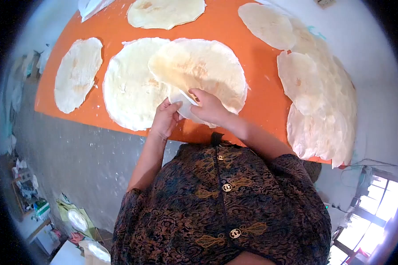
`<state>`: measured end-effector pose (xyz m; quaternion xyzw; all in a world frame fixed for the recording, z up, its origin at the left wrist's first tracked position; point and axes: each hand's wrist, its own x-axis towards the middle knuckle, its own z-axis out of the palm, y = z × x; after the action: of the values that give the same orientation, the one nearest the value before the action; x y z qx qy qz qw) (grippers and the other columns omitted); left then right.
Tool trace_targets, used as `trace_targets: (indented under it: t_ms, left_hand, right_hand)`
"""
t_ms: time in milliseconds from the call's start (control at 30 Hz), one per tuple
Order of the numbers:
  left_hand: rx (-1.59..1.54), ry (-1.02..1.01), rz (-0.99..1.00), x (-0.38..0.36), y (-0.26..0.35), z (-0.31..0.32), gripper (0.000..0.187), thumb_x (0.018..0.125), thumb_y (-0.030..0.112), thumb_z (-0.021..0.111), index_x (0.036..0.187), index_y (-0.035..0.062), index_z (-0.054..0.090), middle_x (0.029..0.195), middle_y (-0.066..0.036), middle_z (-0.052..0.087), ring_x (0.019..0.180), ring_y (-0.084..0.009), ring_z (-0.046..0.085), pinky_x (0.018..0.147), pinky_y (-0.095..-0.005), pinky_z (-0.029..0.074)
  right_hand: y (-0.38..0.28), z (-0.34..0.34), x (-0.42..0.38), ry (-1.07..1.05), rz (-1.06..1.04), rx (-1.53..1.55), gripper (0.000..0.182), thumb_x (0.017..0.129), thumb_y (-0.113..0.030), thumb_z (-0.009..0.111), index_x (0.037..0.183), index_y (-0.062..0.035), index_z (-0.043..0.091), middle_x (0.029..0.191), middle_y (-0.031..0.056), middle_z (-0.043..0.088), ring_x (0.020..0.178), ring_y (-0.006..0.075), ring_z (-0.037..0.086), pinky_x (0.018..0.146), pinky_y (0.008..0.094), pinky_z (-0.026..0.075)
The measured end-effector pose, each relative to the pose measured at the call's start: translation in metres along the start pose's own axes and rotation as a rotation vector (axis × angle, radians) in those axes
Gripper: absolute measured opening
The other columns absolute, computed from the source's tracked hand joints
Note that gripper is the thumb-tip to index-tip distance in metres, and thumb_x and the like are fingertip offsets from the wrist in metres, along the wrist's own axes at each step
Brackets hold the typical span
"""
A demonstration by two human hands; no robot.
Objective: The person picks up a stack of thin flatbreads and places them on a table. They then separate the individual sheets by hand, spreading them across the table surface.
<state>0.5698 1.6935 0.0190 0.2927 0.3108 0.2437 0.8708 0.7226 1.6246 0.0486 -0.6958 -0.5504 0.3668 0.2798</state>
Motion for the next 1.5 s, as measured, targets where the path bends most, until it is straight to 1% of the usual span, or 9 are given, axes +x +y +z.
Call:
trace_targets:
  t_ms: [200,433,500,567,767,1033,1167,1400,1500]
  left_hand:
    - [-0.058,0.292,0.039,0.006,-0.013,-0.01,0.015,0.081,0.005,0.049,0.095,-0.001,0.049,0.087,-0.009,0.056,0.077,-0.019,0.056,0.069,-0.0309,0.047]
    - [0.032,0.54,0.0,0.019,-0.017,-0.071,0.015,0.079,0.006,0.049,0.092,-0.0028,0.049,0.084,-0.01,0.054,0.077,-0.0216,0.054,0.066,-0.0335,0.046]
    - [-0.018,0.563,-0.049,0.029,-0.026,-0.092,0.016,0.077,0.006,0.052,0.09,-0.0024,0.05,0.082,-0.011,0.055,0.074,-0.0217,0.054,0.063,-0.0343,0.047]
    - [0.021,0.526,-0.013,0.027,-0.026,-0.091,0.016,0.075,0.006,0.052,0.089,-0.0022,0.05,0.081,-0.01,0.055,0.072,-0.0214,0.055,0.061,-0.0346,0.047]
    - [0.094,0.511,0.074,0.02,-0.024,-0.082,0.018,0.075,0.008,0.051,0.09,-0.0031,0.051,0.081,-0.01,0.056,0.071,-0.021,0.057,0.058,-0.0334,0.048]
    - [0.054,0.497,0.03,0.031,-0.035,-0.104,0.024,0.077,0.009,0.05,0.097,-0.0038,0.049,0.093,-0.012,0.055,0.08,-0.0237,0.057,0.063,-0.0339,0.048]
    - [0.052,0.453,0.039,0.02,-0.025,-0.083,0.026,0.077,0.011,0.05,0.098,-0.0038,0.051,0.092,-0.012,0.056,0.082,-0.0234,0.056,0.068,-0.0332,0.048]
    - [0.071,0.119,-0.191,-0.013,0.007,-0.015,0.031,0.083,0.026,0.048,0.106,0.005,0.05,0.094,-0.009,0.058,0.079,-0.0206,0.058,0.057,-0.0339,0.052]
    - [0.076,-0.022,-0.21,-0.013,0.002,-0.001,0.036,0.084,0.032,0.047,0.109,0.0055,0.047,0.096,-0.011,0.057,0.084,-0.0224,0.058,0.061,-0.0348,0.051]
  right_hand:
    - [0.018,-0.026,0.024,0.121,0.135,-0.092,0.021,0.076,-0.02,0.056,0.089,-0.0037,0.062,0.074,0.0108,0.061,0.069,0.0191,0.058,0.065,0.0321,0.045]
    - [0.088,-0.242,0.057,0.359,-0.026,0.157,0.039,0.072,-0.031,0.06,0.092,0.0022,0.059,0.084,0.0112,0.061,0.076,0.0178,0.057,0.066,0.0323,0.046]
    - [0.056,-0.294,0.049,0.642,0.268,-0.461,0.045,0.072,-0.032,0.058,0.096,0.0055,0.056,0.089,0.0168,0.06,0.08,0.0247,0.058,0.069,0.0352,0.045]
    - [0.035,-0.338,0.039,0.831,0.336,-0.491,0.038,0.07,-0.031,0.056,0.09,0.0017,0.057,0.09,0.0204,0.058,0.08,0.0306,0.057,0.071,0.038,0.044]
    - [0.003,-0.439,0.008,1.017,0.116,-0.985,0.023,0.076,-0.026,0.047,0.085,-0.0068,0.057,0.08,0.0144,0.06,0.077,0.0303,0.057,0.067,0.0396,0.044]
    - [0.033,-0.333,0.021,0.812,0.341,-1.112,0.021,0.081,-0.026,0.04,0.087,-0.0128,0.055,0.079,0.0118,0.06,0.077,0.028,0.058,0.067,0.04,0.045]
    - [0.162,-0.208,0.018,0.457,0.115,-0.181,0.052,0.073,-0.027,0.064,0.116,-0.0049,0.046,0.117,0.012,0.048,0.103,0.0215,0.047,0.085,0.0347,0.04]
    - [0.014,-0.042,-0.044,-0.09,-0.075,-0.086,0.064,0.071,-0.032,0.06,0.123,-0.0022,0.037,0.124,0.0191,0.04,0.115,0.0302,0.039,0.095,0.0352,0.032]
    - [-0.002,0.002,-0.056,0.09,-0.194,-0.416,0.055,0.072,-0.028,0.059,0.118,-0.0018,0.042,0.116,0.0175,0.048,0.107,0.0284,0.047,0.087,0.0353,0.039]
